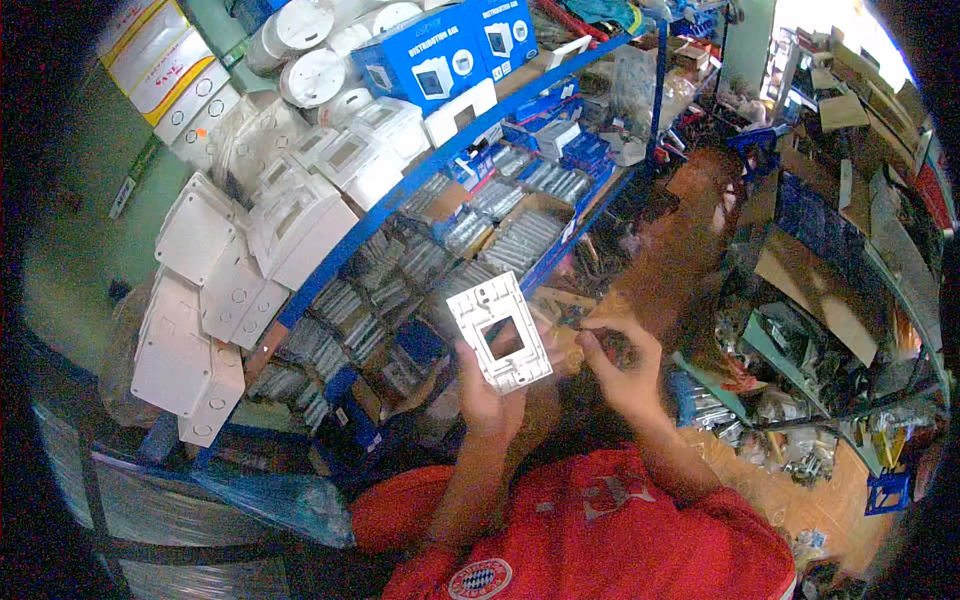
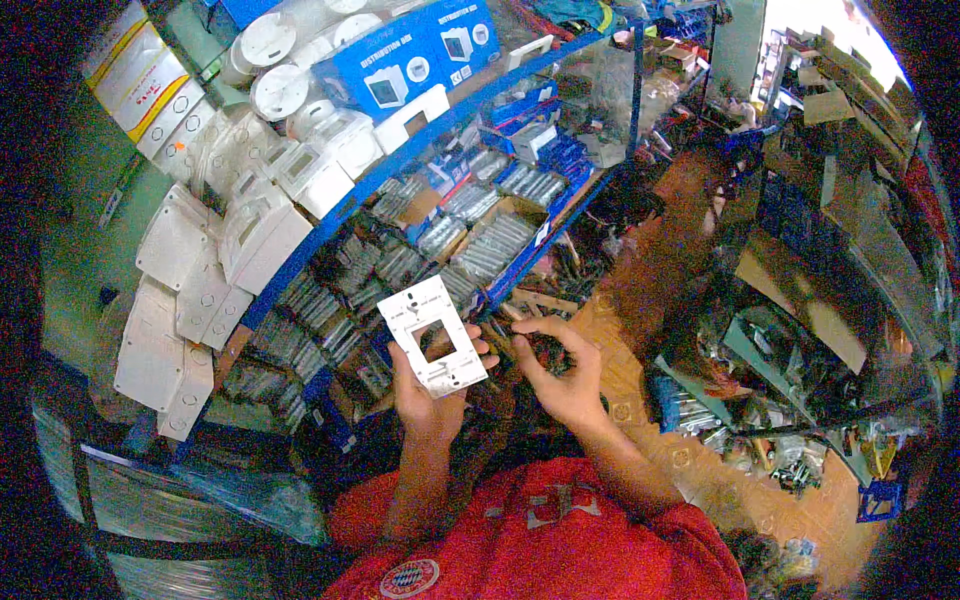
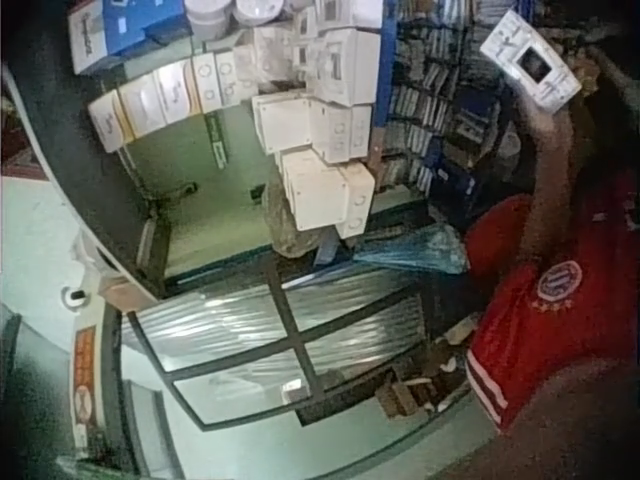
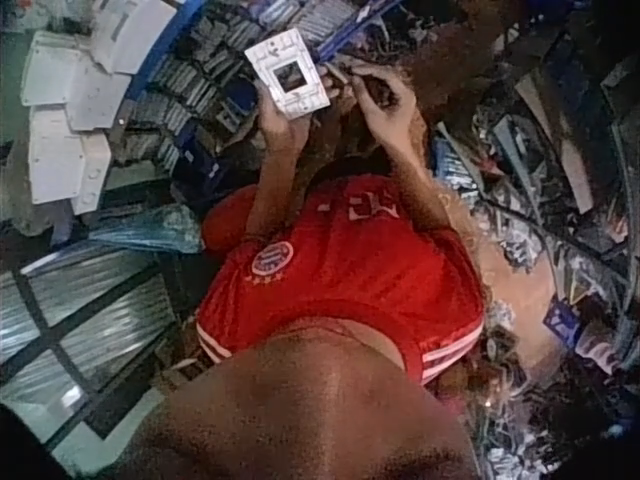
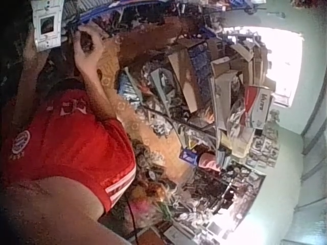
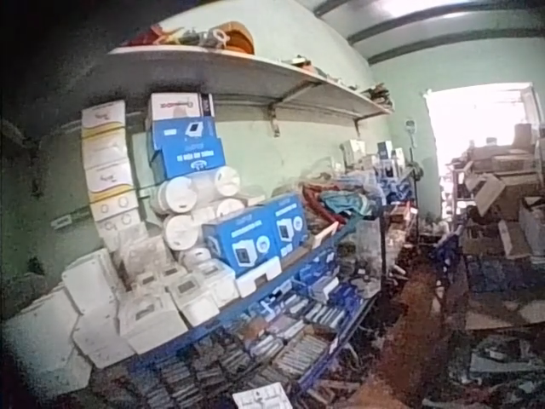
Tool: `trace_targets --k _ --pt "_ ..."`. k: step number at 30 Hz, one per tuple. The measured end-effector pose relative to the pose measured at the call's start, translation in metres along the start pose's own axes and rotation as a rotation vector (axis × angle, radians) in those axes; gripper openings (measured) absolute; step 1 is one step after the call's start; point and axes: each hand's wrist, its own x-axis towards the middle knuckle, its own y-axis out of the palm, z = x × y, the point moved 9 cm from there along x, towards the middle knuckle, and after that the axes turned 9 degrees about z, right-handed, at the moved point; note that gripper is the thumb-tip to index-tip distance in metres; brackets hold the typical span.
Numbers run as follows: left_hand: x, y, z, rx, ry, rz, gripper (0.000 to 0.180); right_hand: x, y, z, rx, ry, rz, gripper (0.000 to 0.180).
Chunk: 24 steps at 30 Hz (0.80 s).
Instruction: The recorder is assembling a light switch faceplate and then opening a boxed electrical distribution unit to inspect it.
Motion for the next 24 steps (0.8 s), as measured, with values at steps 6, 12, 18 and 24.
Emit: trace_targets --k 6,12,18,24 --pt "0.000 0.001 0.002 -0.012 -0.017 -0.001 0.064 0.001 0.007 0.007 0.101 -0.120 0.111 0.015" --pt "-0.004 -0.003 0.003 0.043 -0.014 -0.018 0.065 0.003 0.007 0.026 0.002 -0.085 0.051 0.017" --pt "-0.009 -0.004 0.006 0.015 -0.010 -0.057 0.062 0.010 0.006 0.044 -0.081 -0.166 0.029 0.021" --pt "-0.016 -0.019 0.009 0.046 0.027 -0.116 0.062 0.019 0.011 0.059 -0.083 -0.270 0.062 0.020"
